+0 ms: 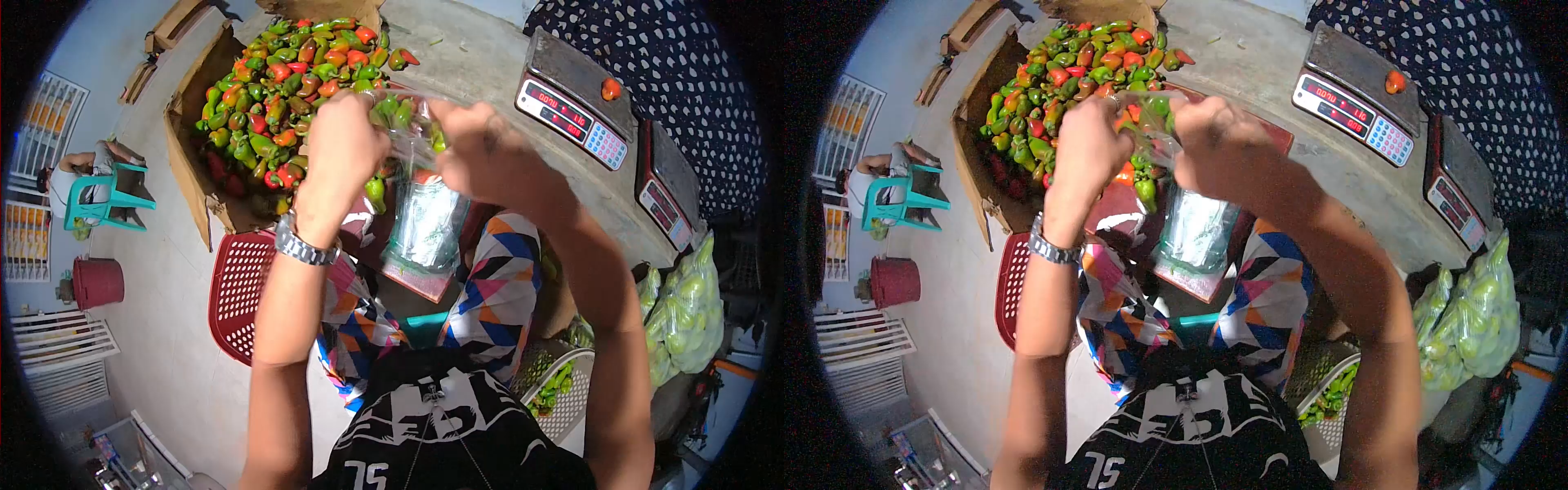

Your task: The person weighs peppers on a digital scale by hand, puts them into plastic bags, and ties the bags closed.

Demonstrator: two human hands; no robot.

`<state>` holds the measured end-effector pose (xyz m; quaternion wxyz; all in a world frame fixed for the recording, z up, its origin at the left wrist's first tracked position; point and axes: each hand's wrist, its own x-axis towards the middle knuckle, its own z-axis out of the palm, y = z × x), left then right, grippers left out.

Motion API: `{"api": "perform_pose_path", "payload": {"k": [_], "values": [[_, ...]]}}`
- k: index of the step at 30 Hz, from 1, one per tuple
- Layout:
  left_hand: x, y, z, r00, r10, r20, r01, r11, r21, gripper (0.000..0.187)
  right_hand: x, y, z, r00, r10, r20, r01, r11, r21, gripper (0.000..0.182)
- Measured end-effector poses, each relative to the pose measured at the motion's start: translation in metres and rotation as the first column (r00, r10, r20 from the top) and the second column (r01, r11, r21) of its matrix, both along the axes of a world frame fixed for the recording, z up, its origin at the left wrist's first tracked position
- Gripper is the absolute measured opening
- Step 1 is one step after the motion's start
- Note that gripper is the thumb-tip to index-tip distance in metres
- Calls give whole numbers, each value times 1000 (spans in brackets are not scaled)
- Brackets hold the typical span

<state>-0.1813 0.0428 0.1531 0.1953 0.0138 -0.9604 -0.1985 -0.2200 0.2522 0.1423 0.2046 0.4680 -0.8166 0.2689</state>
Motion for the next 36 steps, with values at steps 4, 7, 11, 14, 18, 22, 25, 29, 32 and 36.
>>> {"api": "perform_pose_path", "payload": {"k": [4,7,11,14,18,22,25,29,32,36], "values": [[8,14,-13,997,-36,74,25,990,137,53,6,11,-9,997,-22,71,25,999,-38,54],[11,17,-7,987,-128,99,109,978,176,54,1,25,34,826,-165,539,80,981,178,51],[7,15,17,956,-218,198,168,956,242,50,-72,100,18,732,67,678,47,988,-148,30],[5,10,33,934,-194,301,114,957,265,35,-205,193,-11,721,-516,462,504,848,161,30],[13,4,29,946,-193,262,63,898,436,36,-347,329,-90,360,-927,107,836,372,403,77],[19,4,36,941,-203,272,50,876,480,68,-426,400,-161,333,-931,149,756,358,549,80],[20,1,43,930,-168,328,-1,889,457,68,-449,420,-186,414,-906,87,708,380,595,64],[23,-5,35,948,-177,263,21,862,506,74,-421,362,-162,388,-780,492,727,587,357,48],[19,-9,32,941,-202,272,46,872,488,70,-297,207,-57,82,25,996,661,747,-73,45],[15,1,27,939,-217,267,99,913,396,64,-165,101,15,-98,665,740,295,730,-617,41]]}}
